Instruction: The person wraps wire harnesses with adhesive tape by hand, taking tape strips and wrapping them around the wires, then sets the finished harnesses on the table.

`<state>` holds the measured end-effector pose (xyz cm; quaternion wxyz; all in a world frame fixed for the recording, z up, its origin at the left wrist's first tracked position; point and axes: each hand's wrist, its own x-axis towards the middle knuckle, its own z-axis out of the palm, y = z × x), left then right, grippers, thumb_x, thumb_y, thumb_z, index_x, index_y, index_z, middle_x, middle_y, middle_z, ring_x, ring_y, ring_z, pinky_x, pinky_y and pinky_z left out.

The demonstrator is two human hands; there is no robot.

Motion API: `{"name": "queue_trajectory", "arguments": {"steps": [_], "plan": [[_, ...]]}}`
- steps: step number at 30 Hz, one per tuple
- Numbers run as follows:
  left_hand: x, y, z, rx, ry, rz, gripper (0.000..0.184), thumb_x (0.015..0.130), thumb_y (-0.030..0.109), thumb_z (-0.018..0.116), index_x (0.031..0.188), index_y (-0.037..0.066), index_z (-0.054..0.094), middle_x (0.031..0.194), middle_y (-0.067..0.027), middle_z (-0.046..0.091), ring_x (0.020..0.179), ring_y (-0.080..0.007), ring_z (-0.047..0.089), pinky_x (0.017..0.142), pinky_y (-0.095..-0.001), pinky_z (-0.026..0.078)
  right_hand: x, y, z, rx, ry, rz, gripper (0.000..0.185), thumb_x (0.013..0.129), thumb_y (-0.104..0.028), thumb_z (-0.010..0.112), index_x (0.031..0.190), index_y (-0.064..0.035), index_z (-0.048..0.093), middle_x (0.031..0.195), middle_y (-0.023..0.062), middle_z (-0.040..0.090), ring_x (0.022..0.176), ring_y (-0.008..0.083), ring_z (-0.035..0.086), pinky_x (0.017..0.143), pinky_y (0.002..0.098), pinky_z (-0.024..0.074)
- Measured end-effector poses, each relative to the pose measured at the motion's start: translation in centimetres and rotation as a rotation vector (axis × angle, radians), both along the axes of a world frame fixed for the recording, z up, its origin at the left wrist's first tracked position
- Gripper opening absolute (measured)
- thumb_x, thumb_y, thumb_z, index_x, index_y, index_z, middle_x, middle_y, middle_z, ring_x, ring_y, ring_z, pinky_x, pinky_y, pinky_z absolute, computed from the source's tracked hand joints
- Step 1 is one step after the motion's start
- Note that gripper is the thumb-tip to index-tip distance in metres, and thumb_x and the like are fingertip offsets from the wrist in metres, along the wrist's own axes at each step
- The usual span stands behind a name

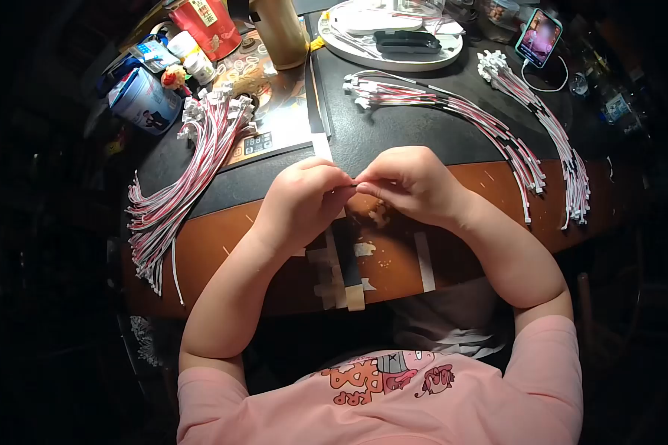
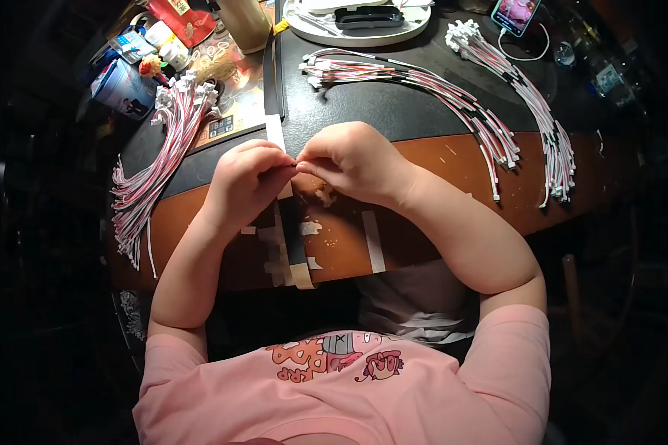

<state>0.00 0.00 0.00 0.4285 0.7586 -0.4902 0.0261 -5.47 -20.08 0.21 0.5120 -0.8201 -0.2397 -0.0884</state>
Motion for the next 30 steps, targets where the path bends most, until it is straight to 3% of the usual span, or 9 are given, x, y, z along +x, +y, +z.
{"name": "queue_trajectory", "arguments": {"steps": [4, 9, 14, 17, 19, 25, 30], "plan": [[-0.7, 0.1, 0.6, 0.067, -0.027, 0.036, 0.012, 0.074, 0.0, 0.064, 0.084, 0.005, 0.062, 0.082, -0.008, 0.062, 0.065, -0.0257, 0.057, 0.058, -0.0318, 0.045, -0.7, 0.3, 1.9, -0.214, 0.356, -0.081, 0.012, 0.083, -0.006, 0.064, 0.092, 0.0003, 0.067, 0.072, 0.0066, 0.062, 0.06, 0.011, 0.051, 0.055, 0.0227, 0.0408], [-1.9, 1.2, 3.1, 0.254, -0.044, 0.019, 0.014, 0.073, -0.004, 0.067, 0.085, 0.0, 0.062, 0.08, -0.008, 0.061, 0.062, -0.0202, 0.054, 0.056, -0.0274, 0.043, -1.6, 0.8, 2.6, -0.226, 0.332, -0.046, 0.008, 0.083, -0.007, 0.063, 0.083, 0.0012, 0.064, 0.067, 0.0047, 0.059, 0.057, 0.0115, 0.048, 0.052, 0.0236, 0.0391], [-4.1, 3.4, 4.4, 0.191, -0.018, 0.059, 0.012, 0.072, 0.0, 0.066, 0.083, 0.004, 0.061, 0.08, -0.0078, 0.061, 0.065, -0.0256, 0.057, 0.058, -0.0334, 0.046, -4.2, -0.1, 3.3, -0.18, 0.355, -0.099, 0.013, 0.084, -0.008, 0.062, 0.075, 0.0014, 0.061, 0.064, 0.0032, 0.058, 0.054, 0.0121, 0.047, 0.05, 0.024, 0.0381], [-6.3, 4.8, 3.3, 0.183, 0.013, 0.113, 0.012, 0.073, 0.0, 0.066, 0.083, 0.004, 0.061, 0.082, -0.0079, 0.061, 0.067, -0.0255, 0.057, 0.06, -0.0334, 0.046, -6.5, -0.8, 3.1, -0.173, 0.35, -0.068, 0.018, 0.084, -0.01, 0.063, 0.071, 0.0013, 0.059, 0.06, 0.0032, 0.056, 0.051, 0.0114, 0.045, 0.048, 0.0246, 0.0367], [-7.7, 5.5, 2.3, 0.176, 0.032, 0.154, 0.011, 0.073, 0.001, 0.065, 0.084, 0.003, 0.061, 0.083, -0.0081, 0.061, 0.069, -0.0255, 0.058, 0.061, -0.0334, 0.046, -7.6, -0.9, 3.6, -0.265, 0.671, -0.089, 0.019, 0.083, -0.011, 0.065, 0.07, 0.0011, 0.059, 0.058, 0.0042, 0.055, 0.05, 0.0104, 0.043, 0.047, 0.0249, 0.0364], [-9.4, 5.7, -0.3, 0.228, -0.164, 0.282, 0.012, 0.075, 0.002, 0.066, 0.085, 0.002, 0.061, 0.089, -0.0085, 0.061, 0.075, -0.0249, 0.058, 0.064, -0.0323, 0.046, -8.8, -1.2, 3.1, -0.389, 0.733, -0.162, 0.019, 0.081, -0.012, 0.066, 0.069, 0.001, 0.059, 0.055, 0.0037, 0.053, 0.048, 0.0097, 0.041, 0.045, 0.0248, 0.0352], [-10.5, 5.0, -1.3, 0.214, -0.249, 0.304, 0.013, 0.076, 0.005, 0.067, 0.087, 0.001, 0.062, 0.101, -0.0107, 0.063, 0.084, -0.0251, 0.059, 0.068, -0.0336, 0.047, -10.0, -2.0, 3.0, -0.349, 0.725, -0.293, 0.016, 0.08, -0.012, 0.065, 0.074, 0.0023, 0.06, 0.062, 0.0073, 0.057, 0.053, 0.0168, 0.048, 0.052, 0.0279, 0.0403]]}}
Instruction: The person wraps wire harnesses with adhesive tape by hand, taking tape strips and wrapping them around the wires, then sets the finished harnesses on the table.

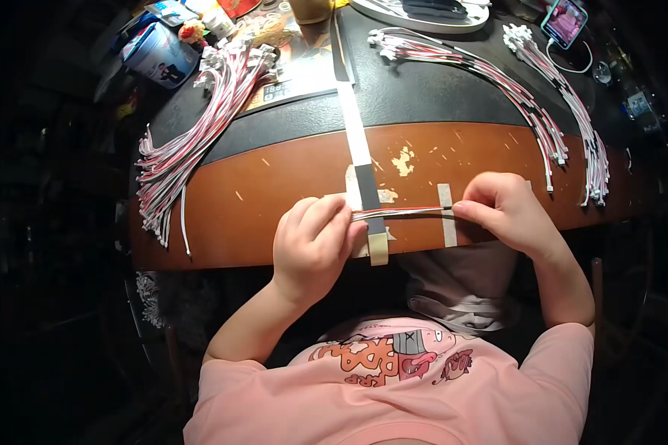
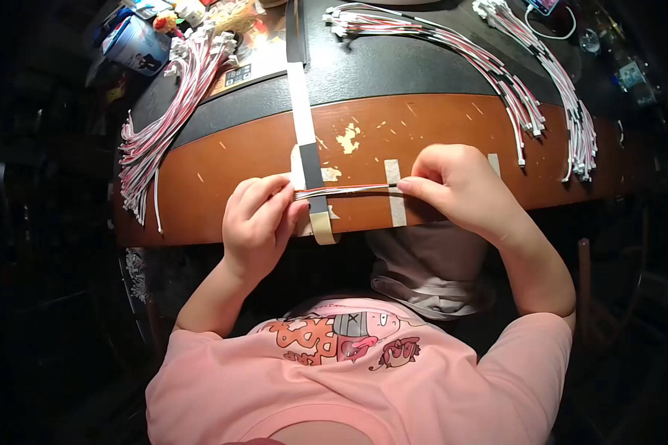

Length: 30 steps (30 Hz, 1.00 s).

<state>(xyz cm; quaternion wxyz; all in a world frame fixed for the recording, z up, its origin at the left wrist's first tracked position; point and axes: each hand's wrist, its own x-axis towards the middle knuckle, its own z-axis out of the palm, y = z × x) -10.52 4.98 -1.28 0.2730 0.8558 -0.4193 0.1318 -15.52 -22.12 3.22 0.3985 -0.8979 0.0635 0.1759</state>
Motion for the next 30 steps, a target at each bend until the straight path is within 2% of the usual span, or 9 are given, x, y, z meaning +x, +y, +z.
{"name": "queue_trajectory", "arguments": {"steps": [4, 6, 7, 9, 15, 19, 25, 30], "plan": [[-1.2, -0.9, -0.7, -0.008, -0.205, 0.099, 0.018, 0.078, 0.009, 0.067, 0.092, -0.001, 0.064, 0.115, -0.0147, 0.062, 0.095, -0.0267, 0.061, 0.083, -0.0391, 0.046, -1.9, -1.8, -0.7, 0.077, -0.31, -0.073, 0.004, 0.078, 0.0, 0.063, 0.075, -0.0001, 0.061, 0.071, 0.0036, 0.054, 0.06, 0.0113, 0.045, 0.054, 0.023, 0.0365], [-2.0, -0.6, -0.6, 0.143, -0.191, 0.165, 0.024, 0.081, 0.013, 0.065, 0.1, -0.002, 0.064, 0.126, -0.0189, 0.057, 0.11, -0.0292, 0.058, 0.098, -0.0454, 0.038, -2.8, -3.1, -0.9, 0.034, -0.331, -0.074, 0.003, 0.078, 0.001, 0.063, 0.076, -0.0001, 0.061, 0.073, 0.0037, 0.054, 0.061, 0.0118, 0.045, 0.056, 0.0233, 0.0366], [-2.3, -0.5, -0.6, 0.129, -0.188, 0.146, 0.024, 0.081, 0.013, 0.065, 0.1, -0.002, 0.064, 0.126, -0.0189, 0.057, 0.11, -0.0292, 0.058, 0.098, -0.0454, 0.038, -3.1, -3.8, -1.1, 0.009, -0.358, -0.05, 0.003, 0.077, 0.002, 0.062, 0.077, -0.0001, 0.061, 0.074, 0.0037, 0.054, 0.063, 0.0123, 0.045, 0.057, 0.0235, 0.0366], [-2.7, -0.5, -0.7, 0.196, -0.142, 0.206, 0.027, 0.084, 0.014, 0.063, 0.106, -0.002, 0.063, 0.129, -0.0204, 0.055, 0.118, -0.0307, 0.054, 0.105, -0.0476, 0.03, -3.6, -5.0, -1.2, -0.044, -0.411, 0.001, 0.005, 0.076, 0.005, 0.061, 0.078, -0.0001, 0.061, 0.077, 0.0039, 0.054, 0.066, 0.0134, 0.046, 0.059, 0.024, 0.0368], [-2.7, -0.5, -0.7, 0.184, -0.114, 0.187, 0.028, 0.085, 0.012, 0.062, 0.108, -0.002, 0.062, 0.13, -0.0213, 0.054, 0.121, -0.032, 0.052, 0.106, -0.048, 0.029, -5.2, -7.6, -0.7, -0.164, -0.405, -0.067, 0.006, 0.075, 0.005, 0.061, 0.079, 0.0007, 0.061, 0.077, 0.0041, 0.054, 0.066, 0.0149, 0.047, 0.059, 0.0253, 0.037], [-2.7, -0.4, -0.8, 0.167, -0.065, 0.195, 0.026, 0.085, 0.011, 0.062, 0.108, -0.002, 0.062, 0.13, -0.0215, 0.053, 0.122, -0.0328, 0.051, 0.107, -0.0485, 0.028, -5.4, -7.8, -0.9, -0.142, -0.419, -0.075, 0.003, 0.074, 0.002, 0.063, 0.076, 0.0013, 0.061, 0.079, 0.0057, 0.057, 0.062, 0.0171, 0.048, 0.059, 0.0267, 0.0395], [-2.6, -0.3, -0.7, 0.137, -0.031, 0.188, 0.025, 0.084, 0.008, 0.063, 0.107, -0.002, 0.063, 0.131, -0.0216, 0.053, 0.123, -0.0331, 0.05, 0.107, -0.0487, 0.028, -5.3, -8.0, -0.7, -0.113, -0.35, -0.079, 0.003, 0.076, 0.002, 0.06, 0.077, -0.0001, 0.059, 0.081, 0.0049, 0.056, 0.065, 0.0157, 0.047, 0.059, 0.0262, 0.0378], [-1.0, 0.8, 0.7, 0.16, 0.06, 0.165, 0.027, 0.081, 0.005, 0.065, 0.107, -0.002, 0.062, 0.132, -0.0217, 0.051, 0.123, -0.0333, 0.05, 0.105, -0.0488, 0.031, -4.4, -7.2, -0.6, -0.296, -0.363, 0.007, 0.002, 0.079, -0.001, 0.058, 0.08, -0.0014, 0.057, 0.081, 0.0057, 0.056, 0.066, 0.0167, 0.048, 0.061, 0.0269, 0.0387]]}}
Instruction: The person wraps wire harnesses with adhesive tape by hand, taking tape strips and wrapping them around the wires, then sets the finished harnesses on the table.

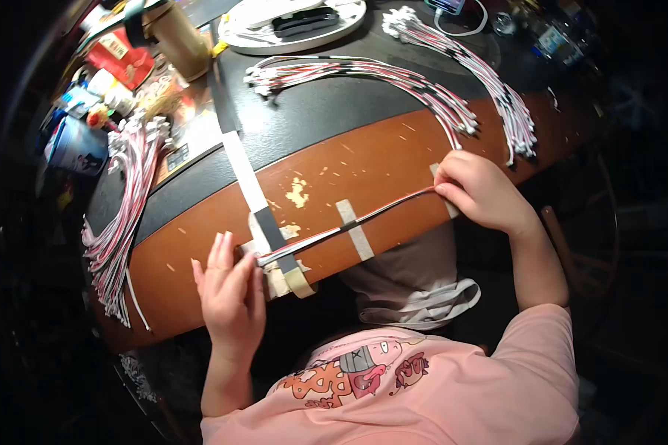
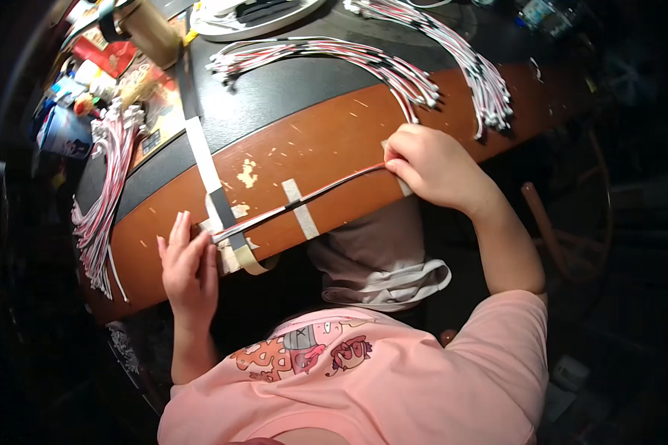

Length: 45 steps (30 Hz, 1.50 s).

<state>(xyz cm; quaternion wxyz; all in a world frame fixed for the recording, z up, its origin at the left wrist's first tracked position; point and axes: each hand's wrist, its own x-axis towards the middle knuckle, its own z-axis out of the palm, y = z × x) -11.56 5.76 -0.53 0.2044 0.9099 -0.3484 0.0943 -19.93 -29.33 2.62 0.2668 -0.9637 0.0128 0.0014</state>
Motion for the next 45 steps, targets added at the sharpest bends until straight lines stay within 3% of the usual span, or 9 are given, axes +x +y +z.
{"name": "queue_trajectory", "arguments": {"steps": [4, 10, 14, 24, 27, 32, 39, 42, 45], "plan": [[4.1, 0.9, 1.3, -0.343, -0.105, 0.192, 0.032, 0.078, 0.007, 0.068, 0.11, 0.002, 0.062, 0.135, -0.0203, 0.049, 0.12, -0.0341, 0.05, 0.104, -0.047, 0.033, 3.0, 3.4, 0.2, 0.262, 0.023, 0.051, 0.005, 0.082, -0.007, 0.056, 0.082, -0.0018, 0.054, 0.083, 0.0105, 0.059, 0.071, 0.0264, 0.053, 0.066, 0.0346, 0.0432], [8.2, -4.9, 4.4, -0.175, -0.23, -0.194, 0.025, 0.078, 0.007, 0.066, 0.103, 0.006, 0.063, 0.108, -0.0148, 0.06, 0.093, -0.0313, 0.058, 0.082, -0.0373, 0.046, 10.5, 8.4, -0.1, 0.154, -0.161, 0.267, 0.005, 0.084, -0.007, 0.055, 0.084, -0.0017, 0.055, 0.081, 0.0114, 0.058, 0.072, 0.0258, 0.052, 0.066, 0.0344, 0.0432], [10.4, -6.5, 2.8, -0.142, 0.266, -0.341, 0.011, 0.077, 0.005, 0.063, 0.088, 0.005, 0.063, 0.082, -0.0106, 0.06, 0.069, -0.0265, 0.055, 0.063, -0.0333, 0.045, 13.4, 10.1, -0.5, 0.182, -0.167, 0.315, 0.007, 0.084, -0.009, 0.056, 0.084, -0.0019, 0.055, 0.081, 0.0124, 0.058, 0.072, 0.0275, 0.053, 0.066, 0.0359, 0.0439], [10.3, -6.1, 1.3, -0.283, 0.201, -0.333, 0.006, 0.075, 0.003, 0.06, 0.081, 0.003, 0.061, 0.07, -0.0086, 0.056, 0.06, -0.0254, 0.051, 0.055, -0.0321, 0.042, 13.8, 10.5, -2.1, 0.227, -0.248, 0.333, 0.007, 0.083, -0.008, 0.058, 0.082, -0.0024, 0.054, 0.082, 0.0114, 0.058, 0.072, 0.0265, 0.053, 0.066, 0.0346, 0.0438], [10.9, -5.6, 1.2, -0.306, 0.278, -0.244, 0.006, 0.076, 0.003, 0.06, 0.082, 0.002, 0.063, 0.07, -0.0078, 0.056, 0.06, -0.023, 0.05, 0.055, -0.0309, 0.042, 13.6, 8.6, -1.5, 0.153, -0.262, 0.401, 0.013, 0.082, -0.011, 0.062, 0.091, -0.003, 0.056, 0.095, 0.0118, 0.058, 0.086, 0.0268, 0.054, 0.074, 0.0355, 0.0456], [12.8, -4.7, 1.0, -0.372, 0.449, -0.052, 0.009, 0.078, 0.005, 0.061, 0.083, -0.001, 0.066, 0.07, -0.0064, 0.058, 0.059, -0.0177, 0.05, 0.053, -0.0282, 0.041, 12.8, 2.1, 0.1, -0.717, 0.05, -0.317, 0.068, 0.083, -0.043, 0.063, 0.137, -0.01, 0.039, 0.134, 0.0212, 0.041, 0.121, 0.037, 0.042, 0.098, 0.0472, 0.0375], [13.5, -4.5, 1.2, -0.353, 0.715, 0.07, 0.015, 0.08, 0.009, 0.061, 0.082, -0.004, 0.068, 0.066, -0.0055, 0.06, 0.056, -0.012, 0.05, 0.052, -0.0253, 0.04, 16.0, -7.0, -4.9, -0.421, -0.053, -0.298, 0.062, 0.088, -0.051, 0.053, 0.133, -0.0091, 0.044, 0.122, 0.0184, 0.048, 0.111, 0.0362, 0.045, 0.092, 0.0562, 0.0367], [13.4, -4.7, 0.8, -0.38, 0.692, 0.04, 0.015, 0.08, 0.01, 0.061, 0.082, -0.004, 0.068, 0.065, -0.0058, 0.06, 0.055, -0.0119, 0.051, 0.051, -0.0249, 0.04, 16.7, -2.8, -3.6, -0.83, -0.238, -0.413, 0.054, 0.088, -0.043, 0.057, 0.127, -0.0063, 0.048, 0.114, 0.0169, 0.051, 0.109, 0.0344, 0.046, 0.09, 0.0495, 0.0403], [13.4, -4.9, 0.5, -0.413, 0.676, 0.02, 0.016, 0.08, 0.011, 0.062, 0.081, -0.004, 0.068, 0.064, -0.0061, 0.06, 0.055, -0.0117, 0.052, 0.051, -0.0245, 0.04, 15.1, 4.0, -0.8, -0.335, -0.567, 0.027, 0.03, 0.083, -0.02, 0.067, 0.104, -0.0036, 0.053, 0.091, 0.0121, 0.059, 0.083, 0.024, 0.055, 0.074, 0.0329, 0.046]]}}
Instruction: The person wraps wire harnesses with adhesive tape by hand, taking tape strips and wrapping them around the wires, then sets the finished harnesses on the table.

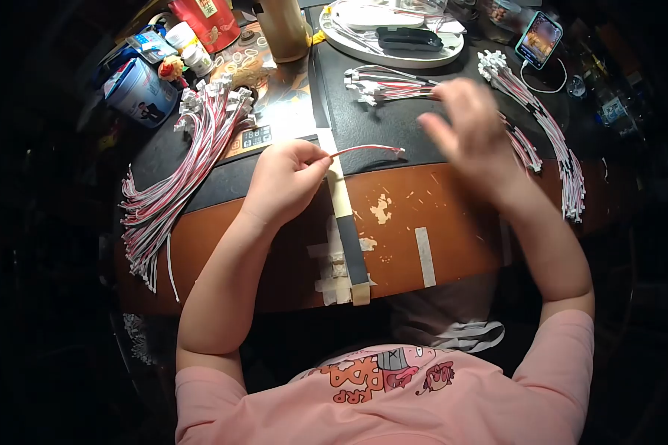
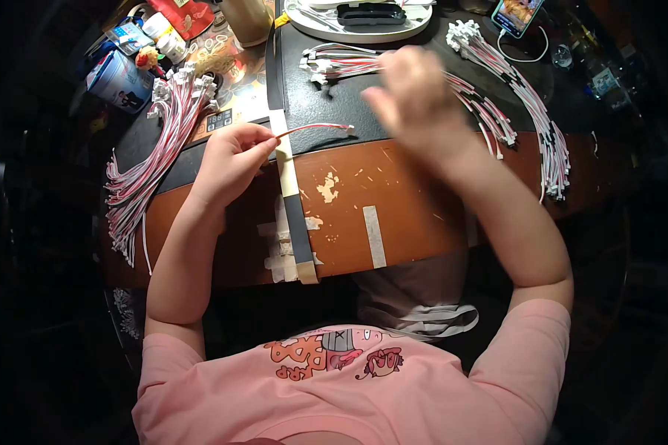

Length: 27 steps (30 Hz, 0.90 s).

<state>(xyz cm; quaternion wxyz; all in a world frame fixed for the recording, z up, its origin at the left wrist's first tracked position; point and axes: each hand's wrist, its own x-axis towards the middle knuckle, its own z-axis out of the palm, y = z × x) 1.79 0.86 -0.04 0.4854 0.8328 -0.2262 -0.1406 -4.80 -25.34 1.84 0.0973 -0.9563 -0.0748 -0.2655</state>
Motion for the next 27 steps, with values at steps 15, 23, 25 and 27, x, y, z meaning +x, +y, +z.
{"name": "queue_trajectory", "arguments": {"steps": [15, 23, 25, 27], "plan": [[-1.8, -0.4, 1.2, -0.312, 0.564, -0.065, 0.017, 0.085, 0.013, 0.062, 0.09, -0.002, 0.067, 0.072, -0.0068, 0.063, 0.062, -0.0097, 0.055, 0.057, -0.0183, 0.045, -2.1, 7.6, -2.6, 1.242, 0.637, 0.328, 0.012, 0.081, 0.001, 0.065, 0.089, -0.0002, 0.056, 0.072, 0.0031, 0.06, 0.052, 0.0085, 0.052, 0.046, 0.0174, 0.0414], [-1.7, -0.5, 1.0, -0.36, 0.609, -0.018, 0.017, 0.084, 0.013, 0.063, 0.09, -0.002, 0.067, 0.073, -0.0075, 0.063, 0.063, -0.0098, 0.056, 0.058, -0.0186, 0.045, -2.4, 7.8, -3.1, 0.857, 0.305, 0.395, 0.016, 0.08, 0.003, 0.064, 0.095, 0.0009, 0.062, 0.078, 0.0044, 0.063, 0.055, 0.0095, 0.051, 0.049, 0.0213, 0.0415], [-1.7, -0.4, 0.9, -0.369, 0.62, -0.019, 0.017, 0.084, 0.012, 0.063, 0.09, -0.003, 0.067, 0.072, -0.0076, 0.063, 0.064, -0.0098, 0.057, 0.058, -0.0185, 0.045, -2.5, 7.8, -3.3, 0.803, 0.274, 0.41, 0.017, 0.079, 0.003, 0.064, 0.096, 0.0011, 0.063, 0.078, 0.0045, 0.063, 0.056, 0.0097, 0.051, 0.05, 0.022, 0.0417], [-1.8, -0.4, 0.9, -0.393, 0.636, -0.011, 0.016, 0.084, 0.012, 0.063, 0.09, -0.003, 0.066, 0.072, -0.0077, 0.063, 0.064, -0.0101, 0.057, 0.059, -0.0185, 0.045, -2.3, 7.9, -3.8, 0.724, 0.162, 0.441, 0.016, 0.079, 0.003, 0.065, 0.094, 0.0013, 0.064, 0.079, 0.0052, 0.064, 0.057, 0.0112, 0.051, 0.052, 0.0234, 0.0423]]}}
